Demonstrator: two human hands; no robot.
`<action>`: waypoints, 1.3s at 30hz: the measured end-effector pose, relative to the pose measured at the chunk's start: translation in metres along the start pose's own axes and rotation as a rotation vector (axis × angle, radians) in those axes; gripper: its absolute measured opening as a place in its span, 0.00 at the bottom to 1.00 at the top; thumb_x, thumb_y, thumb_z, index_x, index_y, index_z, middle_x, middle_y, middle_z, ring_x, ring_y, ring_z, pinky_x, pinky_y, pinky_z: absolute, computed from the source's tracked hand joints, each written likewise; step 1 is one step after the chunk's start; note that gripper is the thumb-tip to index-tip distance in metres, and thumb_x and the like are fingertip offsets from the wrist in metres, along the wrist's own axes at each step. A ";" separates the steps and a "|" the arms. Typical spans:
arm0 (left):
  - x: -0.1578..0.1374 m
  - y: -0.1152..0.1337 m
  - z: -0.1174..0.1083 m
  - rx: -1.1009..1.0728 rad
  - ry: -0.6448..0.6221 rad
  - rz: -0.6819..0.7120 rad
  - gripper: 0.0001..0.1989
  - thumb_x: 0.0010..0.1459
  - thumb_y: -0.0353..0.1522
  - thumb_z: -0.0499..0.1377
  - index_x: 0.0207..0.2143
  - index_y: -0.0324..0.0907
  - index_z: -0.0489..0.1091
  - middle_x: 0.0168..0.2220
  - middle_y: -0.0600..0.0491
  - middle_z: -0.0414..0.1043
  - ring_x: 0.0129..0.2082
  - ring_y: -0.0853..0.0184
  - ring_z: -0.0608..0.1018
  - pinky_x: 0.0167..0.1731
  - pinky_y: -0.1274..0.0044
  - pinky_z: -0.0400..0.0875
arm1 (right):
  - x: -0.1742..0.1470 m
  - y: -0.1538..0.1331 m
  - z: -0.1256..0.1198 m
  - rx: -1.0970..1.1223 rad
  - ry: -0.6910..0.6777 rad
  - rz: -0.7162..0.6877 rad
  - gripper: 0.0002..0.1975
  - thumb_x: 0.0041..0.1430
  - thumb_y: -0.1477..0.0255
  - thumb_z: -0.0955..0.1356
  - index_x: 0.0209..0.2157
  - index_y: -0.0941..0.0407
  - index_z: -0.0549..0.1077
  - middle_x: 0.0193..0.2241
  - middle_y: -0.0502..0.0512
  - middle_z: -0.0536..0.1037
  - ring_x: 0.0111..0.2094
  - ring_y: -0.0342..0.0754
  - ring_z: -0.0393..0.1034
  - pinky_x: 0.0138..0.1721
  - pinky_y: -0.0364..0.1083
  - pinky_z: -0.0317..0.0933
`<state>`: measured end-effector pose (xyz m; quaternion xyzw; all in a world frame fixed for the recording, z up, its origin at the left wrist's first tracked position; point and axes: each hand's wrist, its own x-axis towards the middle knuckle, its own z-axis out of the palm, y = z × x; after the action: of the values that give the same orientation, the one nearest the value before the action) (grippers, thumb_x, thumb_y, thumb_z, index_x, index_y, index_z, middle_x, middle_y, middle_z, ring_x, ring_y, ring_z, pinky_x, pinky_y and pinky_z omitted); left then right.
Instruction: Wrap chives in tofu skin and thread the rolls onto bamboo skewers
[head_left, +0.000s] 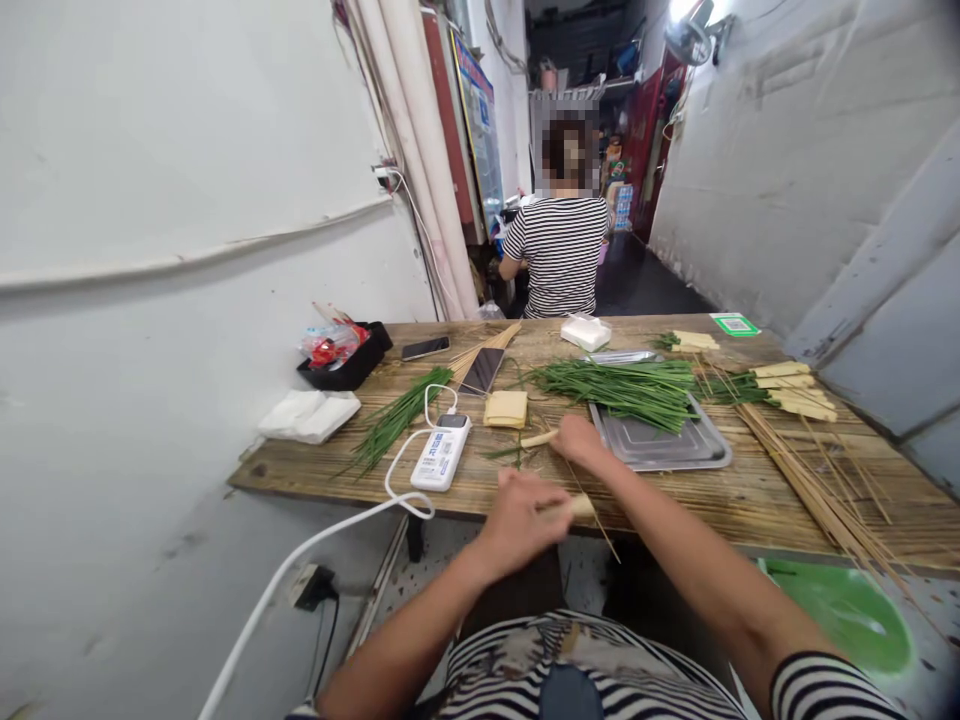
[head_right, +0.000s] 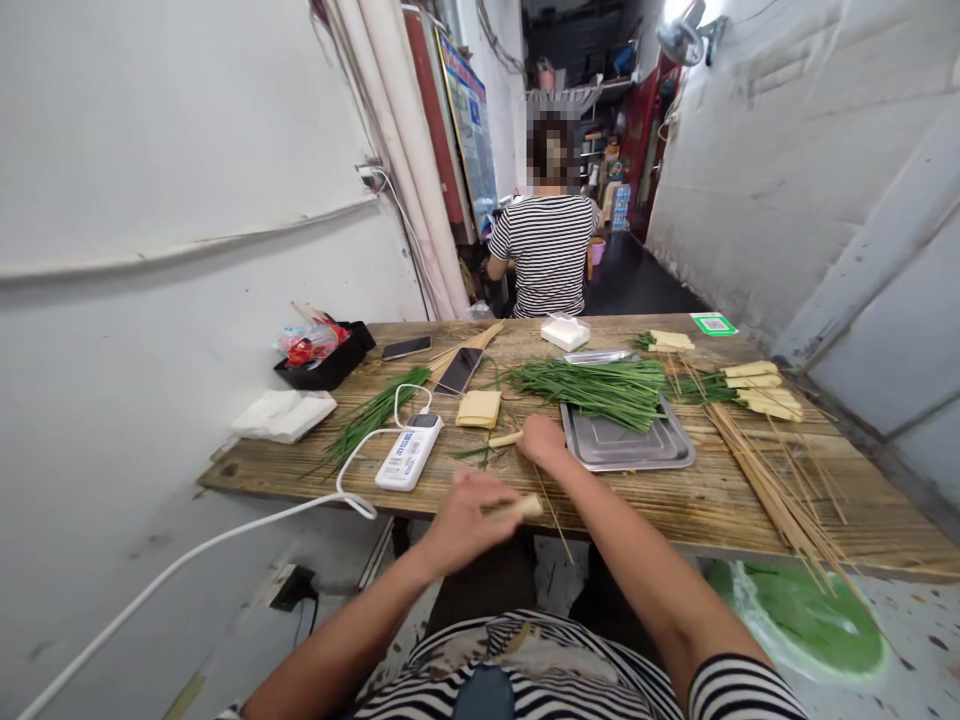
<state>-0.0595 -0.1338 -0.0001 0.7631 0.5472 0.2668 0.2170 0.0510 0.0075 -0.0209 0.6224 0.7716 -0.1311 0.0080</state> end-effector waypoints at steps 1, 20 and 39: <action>0.013 -0.009 -0.004 0.054 0.116 -0.080 0.07 0.52 0.31 0.59 0.31 0.47 0.78 0.30 0.57 0.78 0.33 0.67 0.74 0.44 0.71 0.56 | -0.009 0.003 0.003 -0.005 0.005 -0.007 0.15 0.57 0.74 0.63 0.42 0.65 0.76 0.39 0.69 0.78 0.41 0.51 0.74 0.42 0.44 0.62; 0.105 -0.081 0.032 0.123 0.030 -0.163 0.09 0.55 0.29 0.60 0.38 0.45 0.78 0.39 0.53 0.79 0.38 0.66 0.78 0.39 0.78 0.68 | -0.105 0.035 0.036 -0.158 0.105 -0.110 0.13 0.60 0.82 0.58 0.40 0.63 0.72 0.40 0.66 0.74 0.35 0.51 0.72 0.32 0.45 0.62; 0.108 -0.097 0.043 0.084 0.089 -0.069 0.06 0.53 0.26 0.62 0.34 0.41 0.78 0.34 0.51 0.79 0.35 0.67 0.77 0.40 0.76 0.70 | -0.094 0.040 0.065 -0.053 0.277 -0.220 0.14 0.65 0.78 0.57 0.37 0.60 0.73 0.34 0.58 0.72 0.33 0.46 0.67 0.33 0.44 0.57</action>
<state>-0.0742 -0.0032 -0.0751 0.7398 0.5928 0.2695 0.1694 0.1008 -0.0887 -0.0745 0.5461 0.8318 -0.0240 -0.0965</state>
